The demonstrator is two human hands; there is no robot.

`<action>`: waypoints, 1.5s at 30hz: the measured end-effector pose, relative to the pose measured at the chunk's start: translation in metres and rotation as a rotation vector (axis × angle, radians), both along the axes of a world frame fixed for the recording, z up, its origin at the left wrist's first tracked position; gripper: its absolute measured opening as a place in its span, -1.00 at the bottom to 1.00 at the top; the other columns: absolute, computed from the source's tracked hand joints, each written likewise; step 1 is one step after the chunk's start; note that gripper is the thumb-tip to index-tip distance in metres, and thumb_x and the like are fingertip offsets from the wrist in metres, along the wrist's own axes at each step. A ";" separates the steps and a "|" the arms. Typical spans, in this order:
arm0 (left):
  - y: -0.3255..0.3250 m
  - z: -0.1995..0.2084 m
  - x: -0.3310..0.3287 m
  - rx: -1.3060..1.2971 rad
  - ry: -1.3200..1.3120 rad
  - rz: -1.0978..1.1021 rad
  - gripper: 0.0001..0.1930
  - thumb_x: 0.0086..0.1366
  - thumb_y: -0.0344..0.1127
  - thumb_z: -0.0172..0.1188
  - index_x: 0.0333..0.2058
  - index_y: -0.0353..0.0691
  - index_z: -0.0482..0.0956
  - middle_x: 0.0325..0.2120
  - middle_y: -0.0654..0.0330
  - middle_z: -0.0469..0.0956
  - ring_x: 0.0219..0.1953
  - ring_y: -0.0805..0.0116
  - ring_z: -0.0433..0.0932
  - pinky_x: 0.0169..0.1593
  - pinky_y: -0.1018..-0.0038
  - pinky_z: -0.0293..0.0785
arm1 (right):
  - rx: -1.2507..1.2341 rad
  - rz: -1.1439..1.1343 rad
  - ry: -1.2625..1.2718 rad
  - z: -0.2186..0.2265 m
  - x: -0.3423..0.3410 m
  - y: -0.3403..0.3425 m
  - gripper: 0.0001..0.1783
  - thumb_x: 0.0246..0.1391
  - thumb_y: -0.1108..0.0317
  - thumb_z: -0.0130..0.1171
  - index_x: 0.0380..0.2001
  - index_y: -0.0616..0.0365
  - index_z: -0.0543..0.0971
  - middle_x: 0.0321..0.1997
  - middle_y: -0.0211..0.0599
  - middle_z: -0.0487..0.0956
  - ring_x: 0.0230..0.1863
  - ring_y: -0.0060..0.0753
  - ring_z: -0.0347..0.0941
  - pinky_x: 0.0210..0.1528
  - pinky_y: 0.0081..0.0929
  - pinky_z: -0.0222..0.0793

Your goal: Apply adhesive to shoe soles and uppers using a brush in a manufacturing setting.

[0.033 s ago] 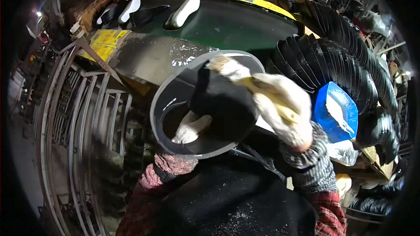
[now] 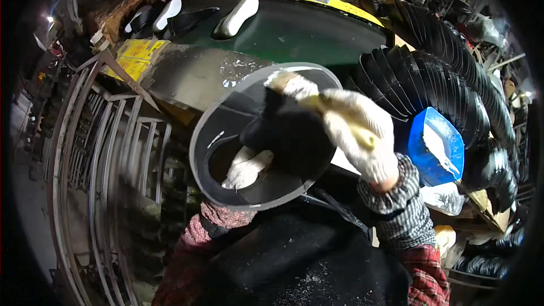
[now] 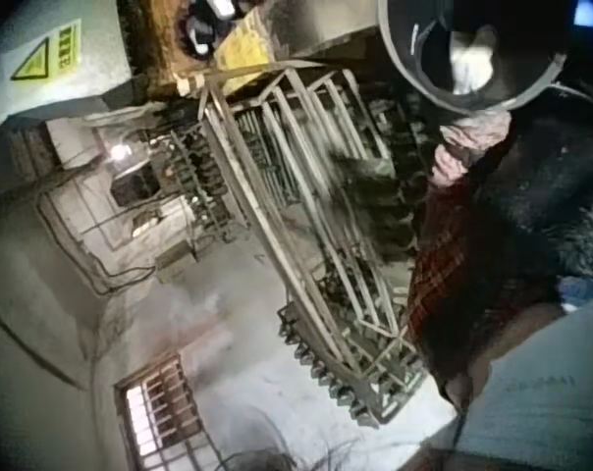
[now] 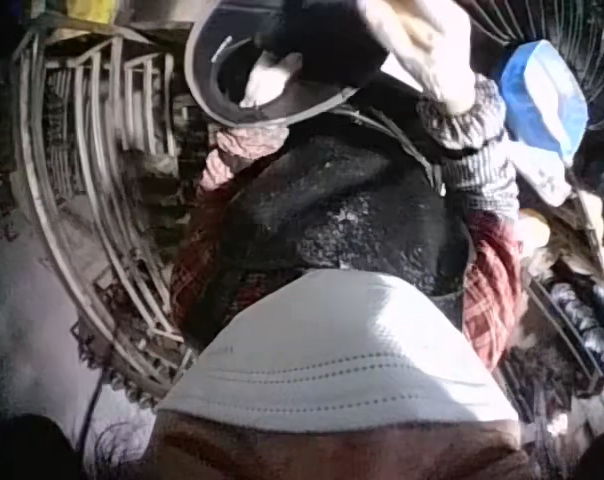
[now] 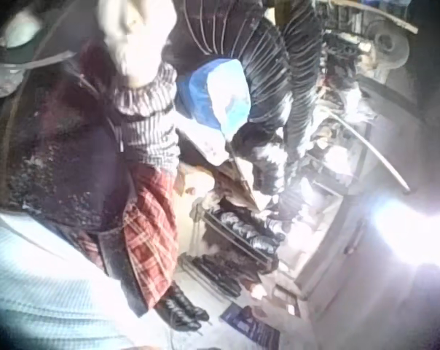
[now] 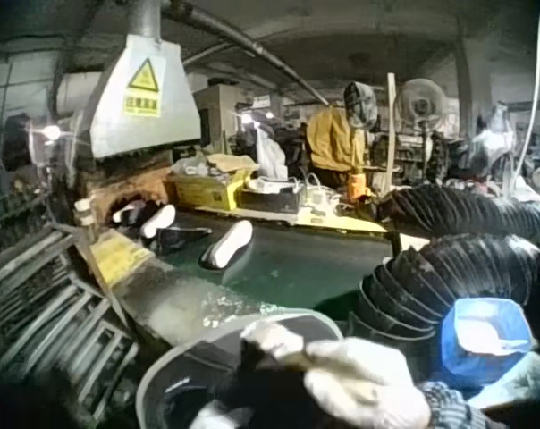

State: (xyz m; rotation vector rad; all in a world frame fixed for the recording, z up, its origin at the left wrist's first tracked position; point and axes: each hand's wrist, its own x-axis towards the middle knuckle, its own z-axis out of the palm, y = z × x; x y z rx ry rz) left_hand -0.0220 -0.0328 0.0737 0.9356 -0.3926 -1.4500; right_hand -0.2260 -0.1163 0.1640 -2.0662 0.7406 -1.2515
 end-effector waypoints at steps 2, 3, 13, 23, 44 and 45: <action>-0.001 -0.003 0.016 -0.018 0.017 0.005 -0.78 0.32 -0.40 0.04 -0.09 -0.33 0.46 -0.25 0.11 0.55 -0.39 0.38 0.57 -0.39 0.49 0.54 | 0.283 -0.155 -0.184 -0.017 0.003 -0.017 -0.74 0.16 0.41 0.17 -0.09 0.27 0.56 -0.25 -0.29 0.61 -0.31 -0.58 0.50 -0.22 -0.62 0.44; -0.001 -0.011 0.028 -0.030 0.051 0.000 -0.79 0.32 -0.40 0.05 -0.11 -0.32 0.46 -0.28 0.12 0.54 -0.40 0.38 0.56 -0.40 0.49 0.53 | 0.233 -0.239 -0.171 -0.019 -0.003 -0.019 -0.76 0.19 0.41 0.12 -0.12 0.32 0.56 -0.28 -0.28 0.63 -0.33 -0.57 0.51 -0.26 -0.65 0.43; -0.005 -0.011 0.011 -0.055 0.120 -0.200 -0.88 0.32 -0.35 0.09 -0.35 -0.28 0.49 -0.48 0.22 0.50 -0.54 0.46 0.48 -0.48 0.53 0.42 | -0.010 -0.111 0.014 -0.001 0.034 -0.009 -0.68 0.16 0.28 0.15 -0.14 0.33 0.55 -0.38 -0.21 0.61 -0.41 -0.40 0.55 -0.38 -0.57 0.46; -0.040 0.004 0.034 -0.028 -0.297 -0.296 -0.72 0.32 -0.30 0.13 -0.59 -0.24 0.52 -0.69 0.32 0.47 -0.67 0.53 0.39 -0.56 0.56 0.31 | 0.733 0.627 0.233 0.001 -0.009 0.053 -0.71 0.08 0.35 0.22 -0.20 0.36 0.55 -0.34 -0.13 0.58 -0.39 -0.36 0.51 -0.34 -0.45 0.45; 0.006 0.014 -0.025 -0.202 0.028 -0.098 -0.56 0.33 -0.39 0.03 0.16 -0.30 0.26 0.02 -0.03 0.44 0.00 0.24 0.52 0.04 0.33 0.56 | 0.014 0.274 -0.009 -0.052 -0.093 0.086 -0.82 0.12 0.43 0.20 -0.24 0.31 0.57 -0.46 -0.27 0.56 -0.49 -0.49 0.51 -0.38 -0.56 0.49; 0.004 0.004 -0.019 -0.242 -0.022 -0.123 -0.59 0.33 -0.48 -0.11 0.15 -0.37 0.31 0.00 -0.01 0.48 0.00 0.19 0.52 0.08 0.33 0.49 | 0.281 0.448 -0.153 -0.045 -0.092 0.085 -0.83 0.12 0.37 0.21 -0.31 0.28 0.59 -0.51 -0.22 0.56 -0.48 -0.36 0.54 -0.36 -0.43 0.53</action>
